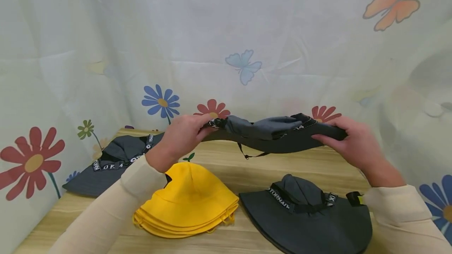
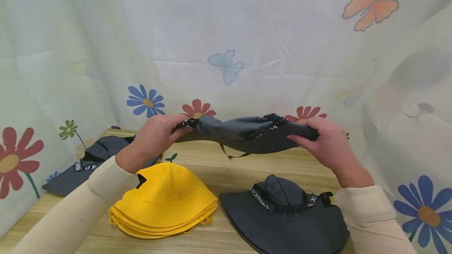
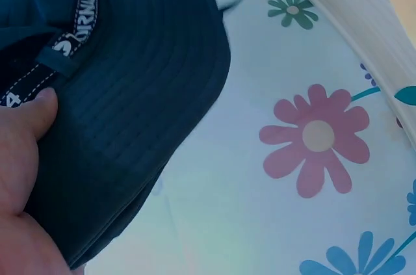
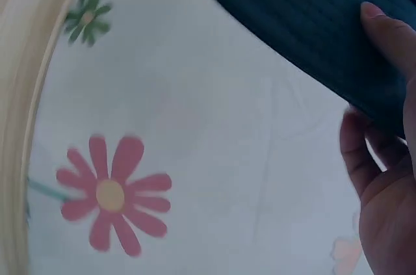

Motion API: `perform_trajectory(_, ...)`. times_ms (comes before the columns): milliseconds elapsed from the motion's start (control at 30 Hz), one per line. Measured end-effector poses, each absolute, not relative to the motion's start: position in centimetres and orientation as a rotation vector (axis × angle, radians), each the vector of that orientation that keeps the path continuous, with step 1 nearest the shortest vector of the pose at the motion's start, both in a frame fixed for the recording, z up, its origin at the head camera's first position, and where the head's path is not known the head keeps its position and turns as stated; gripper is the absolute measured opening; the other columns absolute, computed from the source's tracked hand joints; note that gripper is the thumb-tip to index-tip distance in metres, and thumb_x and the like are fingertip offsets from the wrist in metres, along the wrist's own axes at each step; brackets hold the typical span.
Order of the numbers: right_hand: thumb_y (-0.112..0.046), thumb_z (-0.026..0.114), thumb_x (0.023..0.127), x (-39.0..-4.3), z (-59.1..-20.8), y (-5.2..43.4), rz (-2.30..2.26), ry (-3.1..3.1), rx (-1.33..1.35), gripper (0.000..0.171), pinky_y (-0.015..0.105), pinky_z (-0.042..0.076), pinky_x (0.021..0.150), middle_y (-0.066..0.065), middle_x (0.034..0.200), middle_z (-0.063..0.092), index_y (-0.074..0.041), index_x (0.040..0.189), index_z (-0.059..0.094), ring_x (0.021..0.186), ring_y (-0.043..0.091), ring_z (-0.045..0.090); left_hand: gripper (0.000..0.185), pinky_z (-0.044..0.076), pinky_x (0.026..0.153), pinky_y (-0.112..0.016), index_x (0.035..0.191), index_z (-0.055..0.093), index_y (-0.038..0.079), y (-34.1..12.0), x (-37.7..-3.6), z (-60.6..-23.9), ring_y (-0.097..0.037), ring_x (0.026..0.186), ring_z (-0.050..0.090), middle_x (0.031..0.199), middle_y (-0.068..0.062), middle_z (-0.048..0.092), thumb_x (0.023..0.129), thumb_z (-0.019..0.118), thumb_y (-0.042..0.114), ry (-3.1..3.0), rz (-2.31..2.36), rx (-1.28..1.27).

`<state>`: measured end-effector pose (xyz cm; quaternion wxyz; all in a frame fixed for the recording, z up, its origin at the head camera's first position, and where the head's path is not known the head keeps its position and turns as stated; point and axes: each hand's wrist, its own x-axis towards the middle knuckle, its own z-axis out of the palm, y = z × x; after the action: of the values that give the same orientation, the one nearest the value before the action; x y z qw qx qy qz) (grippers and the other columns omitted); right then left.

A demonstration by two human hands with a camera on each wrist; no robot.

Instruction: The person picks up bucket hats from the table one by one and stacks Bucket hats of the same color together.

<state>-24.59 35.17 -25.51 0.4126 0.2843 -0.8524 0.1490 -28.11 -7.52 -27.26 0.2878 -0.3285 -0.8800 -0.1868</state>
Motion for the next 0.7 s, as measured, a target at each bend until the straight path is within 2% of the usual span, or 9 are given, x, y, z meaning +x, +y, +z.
perform_trajectory(33,-0.022,0.093,0.075,-24.2,-25.5,35.5,0.450,-2.157,0.674,0.027,0.013,0.044,0.059,-0.003,0.078,0.070,-0.010,0.092,0.076,0.063,-0.002,0.055,0.028,0.062,0.074,-0.034,0.120,0.073,0.017,-7.4,-28.1,-27.2,-0.020,0.075,0.072,0.092,-0.002,0.078,0.094,0.074,0.027,-2.352,-0.505,-0.885)
perform_trajectory(100,-0.002,0.095,0.066,-23.5,-25.3,36.1,0.605,-2.179,0.559,0.031,0.013,0.040,0.054,-0.012,0.072,0.066,-0.010,0.087,0.074,0.056,-0.004,0.050,0.026,0.061,0.072,-0.031,0.116,0.073,0.017,-7.0,-28.1,-27.0,-0.018,0.073,0.069,0.089,-0.001,0.077,0.094,0.074,0.030,-2.368,-0.516,-0.898)
perform_trajectory(133,0.000,0.094,0.067,-23.1,-25.2,36.4,0.679,-2.185,0.487,0.030,0.015,0.039,0.051,-0.016,0.070,0.064,-0.010,0.087,0.073,0.053,-0.003,0.048,0.023,0.059,0.070,-0.030,0.113,0.072,0.016,-6.9,-28.1,-26.9,-0.018,0.071,0.067,0.085,0.000,0.075,0.094,0.074,0.030,-2.384,-0.534,-0.900)
perform_trajectory(267,-0.005,0.090,0.076,-21.7,-24.6,37.6,0.883,-2.165,0.214,0.027,0.022,0.035,0.045,-0.021,0.063,0.054,-0.014,0.086,0.067,0.047,0.003,0.043,0.018,0.058,0.072,-0.029,0.108,0.070,0.015,-6.3,-28.0,-26.6,-0.016,0.072,0.063,0.082,0.000,0.070,0.095,0.073,0.027,-2.439,-0.640,-0.922)
perform_trajectory(367,-0.010,0.087,0.082,-21.0,-24.4,38.6,0.918,-2.148,0.101,0.029,0.022,0.033,0.045,-0.017,0.060,0.049,-0.024,0.089,0.062,0.047,0.005,0.040,0.024,0.061,0.086,-0.033,0.119,0.070,0.013,-5.7,-27.8,-26.4,-0.018,0.087,0.070,0.101,-0.002,0.075,0.097,0.072,0.022,-2.454,-0.709,-0.962)
perform_trajectory(467,-0.012,0.082,0.088,-20.2,-24.6,39.7,0.916,-2.154,0.045,0.031,0.023,0.031,0.049,-0.014,0.059,0.046,-0.032,0.092,0.058,0.049,0.007,0.038,0.031,0.059,0.096,-0.036,0.128,0.067,0.012,-4.8,-27.6,-26.5,-0.021,0.102,0.071,0.116,-0.005,0.075,0.098,0.070,0.018,-2.427,-0.754,-1.021)
perform_trajectory(567,-0.012,0.077,0.093,-19.5,-25.2,41.0,0.899,-2.166,0.024,0.034,0.023,0.029,0.052,-0.012,0.061,0.042,-0.037,0.096,0.054,0.052,0.009,0.035,0.031,0.057,0.099,-0.035,0.130,0.066,0.012,-3.8,-27.5,-27.2,-0.020,0.107,0.070,0.119,-0.003,0.074,0.099,0.069,0.016,-2.390,-0.782,-1.082)
perform_trajectory(700,-0.014,0.075,0.094,-18.6,-26.4,42.5,0.862,-2.201,-0.006,0.033,0.023,0.030,0.053,-0.010,0.062,0.041,-0.038,0.097,0.052,0.054,0.010,0.036,0.031,0.057,0.099,-0.033,0.130,0.066,0.013,-2.3,-27.2,-29.0,-0.017,0.111,0.071,0.121,-0.001,0.073,0.099,0.068,0.014,-2.375,-0.822,-1.142)
